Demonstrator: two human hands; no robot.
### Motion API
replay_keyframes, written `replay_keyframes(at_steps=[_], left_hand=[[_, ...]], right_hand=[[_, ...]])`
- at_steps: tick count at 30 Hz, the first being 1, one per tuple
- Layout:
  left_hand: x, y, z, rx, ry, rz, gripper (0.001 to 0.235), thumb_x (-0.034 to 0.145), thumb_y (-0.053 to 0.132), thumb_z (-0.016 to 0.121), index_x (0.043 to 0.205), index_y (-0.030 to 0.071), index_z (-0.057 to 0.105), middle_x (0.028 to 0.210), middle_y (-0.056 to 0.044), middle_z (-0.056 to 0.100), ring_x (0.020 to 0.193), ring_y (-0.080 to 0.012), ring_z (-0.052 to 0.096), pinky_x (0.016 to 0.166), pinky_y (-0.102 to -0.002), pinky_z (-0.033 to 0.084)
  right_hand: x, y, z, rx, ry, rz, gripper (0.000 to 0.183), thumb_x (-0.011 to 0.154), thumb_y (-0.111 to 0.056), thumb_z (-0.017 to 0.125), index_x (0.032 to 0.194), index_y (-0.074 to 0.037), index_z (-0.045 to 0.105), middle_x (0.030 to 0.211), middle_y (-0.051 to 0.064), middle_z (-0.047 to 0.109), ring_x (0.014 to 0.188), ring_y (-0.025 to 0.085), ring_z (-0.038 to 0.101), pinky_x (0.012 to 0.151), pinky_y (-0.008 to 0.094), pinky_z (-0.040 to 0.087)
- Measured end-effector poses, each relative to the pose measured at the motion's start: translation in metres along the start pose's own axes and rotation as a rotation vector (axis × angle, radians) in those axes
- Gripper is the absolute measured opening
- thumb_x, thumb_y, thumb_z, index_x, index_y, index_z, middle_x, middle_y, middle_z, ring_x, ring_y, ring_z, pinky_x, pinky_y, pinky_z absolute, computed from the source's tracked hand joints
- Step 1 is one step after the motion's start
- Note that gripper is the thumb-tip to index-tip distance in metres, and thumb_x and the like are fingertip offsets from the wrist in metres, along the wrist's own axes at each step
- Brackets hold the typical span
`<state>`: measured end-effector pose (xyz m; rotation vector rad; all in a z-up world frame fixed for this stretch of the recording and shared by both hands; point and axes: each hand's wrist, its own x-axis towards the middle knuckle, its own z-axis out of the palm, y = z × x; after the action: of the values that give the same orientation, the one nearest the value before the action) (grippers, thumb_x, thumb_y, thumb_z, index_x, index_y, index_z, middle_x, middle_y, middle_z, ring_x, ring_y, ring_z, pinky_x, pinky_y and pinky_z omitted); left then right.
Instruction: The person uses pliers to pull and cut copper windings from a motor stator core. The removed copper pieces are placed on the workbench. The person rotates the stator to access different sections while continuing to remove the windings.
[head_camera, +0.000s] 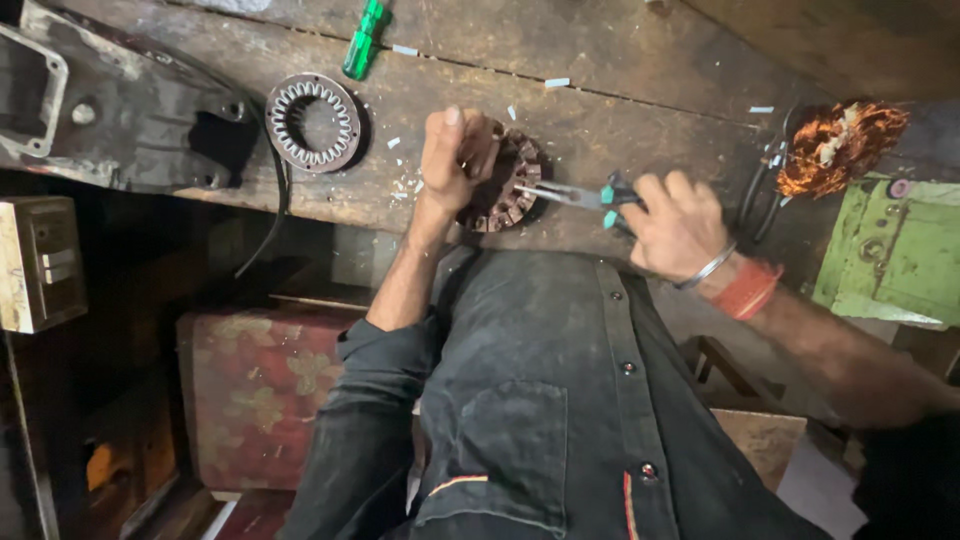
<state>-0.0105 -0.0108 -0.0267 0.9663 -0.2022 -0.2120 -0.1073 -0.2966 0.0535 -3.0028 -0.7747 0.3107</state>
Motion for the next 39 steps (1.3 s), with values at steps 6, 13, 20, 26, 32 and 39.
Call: replay_keyframes(at_steps=[6, 13, 20, 26, 32, 39], left_hand=[[-0.008, 0.0, 0.012, 0.075, 0.137, -0.023, 0.062, 0.109, 0.051, 0.041, 0.065, 0.008, 0.036, 0.056, -0.002, 0.035, 0.048, -0.0139, 0.033, 0.046, -0.031, 0.026], [-0.006, 0.002, -0.002, 0.125, 0.049, 0.003, 0.064, 0.109, 0.051, 0.04, 0.06, 0.009, 0.035, 0.053, 0.001, 0.031, 0.046, -0.0124, 0.031, 0.045, -0.029, 0.024], [-0.004, -0.012, 0.003, 0.003, -0.039, -0.077, 0.061, 0.109, 0.047, 0.045, 0.063, 0.01, 0.033, 0.056, 0.001, 0.029, 0.047, -0.011, 0.027, 0.046, -0.029, 0.022], [-0.003, -0.01, -0.002, 0.068, 0.0, -0.024, 0.062, 0.11, 0.048, 0.044, 0.062, 0.009, 0.037, 0.054, 0.002, 0.033, 0.046, -0.0102, 0.032, 0.044, -0.029, 0.025], [-0.007, -0.012, 0.003, 0.003, 0.056, 0.188, 0.064, 0.103, 0.059, 0.05, 0.067, 0.007, 0.037, 0.056, 0.002, 0.034, 0.046, -0.0091, 0.033, 0.042, -0.026, 0.023], [-0.012, -0.013, -0.009, 0.013, -0.043, 0.008, 0.065, 0.104, 0.058, 0.056, 0.066, 0.01, 0.034, 0.061, 0.004, 0.031, 0.053, -0.0089, 0.029, 0.048, -0.028, 0.022]], right_hand=[[-0.022, -0.004, 0.014, 0.024, 0.209, 0.004, 0.033, 0.08, -0.014, 0.069, 0.112, -0.011, 0.074, 0.135, 0.008, 0.06, 0.12, 0.029, 0.051, 0.099, 0.052, 0.034], [-0.033, 0.002, 0.002, 0.013, 0.166, 0.1, 0.047, 0.078, -0.01, 0.065, 0.123, -0.004, 0.073, 0.15, 0.015, 0.052, 0.142, 0.034, 0.042, 0.114, 0.062, 0.022], [-0.009, -0.005, 0.005, -0.016, 0.178, 0.022, 0.04, 0.075, -0.016, 0.068, 0.114, -0.009, 0.073, 0.138, 0.01, 0.057, 0.125, 0.032, 0.05, 0.099, 0.057, 0.034], [-0.002, -0.002, 0.014, 0.041, -0.011, 0.065, 0.03, 0.077, -0.021, 0.07, 0.106, -0.015, 0.074, 0.108, 0.006, 0.06, 0.097, 0.03, 0.053, 0.077, 0.044, 0.039], [-0.014, -0.009, 0.015, 0.07, 0.267, -0.007, 0.036, 0.078, -0.012, 0.07, 0.113, -0.008, 0.073, 0.134, 0.01, 0.059, 0.119, 0.031, 0.053, 0.098, 0.05, 0.037], [-0.026, -0.002, 0.003, 0.075, 0.188, 0.086, 0.047, 0.073, -0.01, 0.066, 0.119, -0.004, 0.07, 0.149, 0.016, 0.051, 0.144, 0.035, 0.043, 0.115, 0.064, 0.023]])
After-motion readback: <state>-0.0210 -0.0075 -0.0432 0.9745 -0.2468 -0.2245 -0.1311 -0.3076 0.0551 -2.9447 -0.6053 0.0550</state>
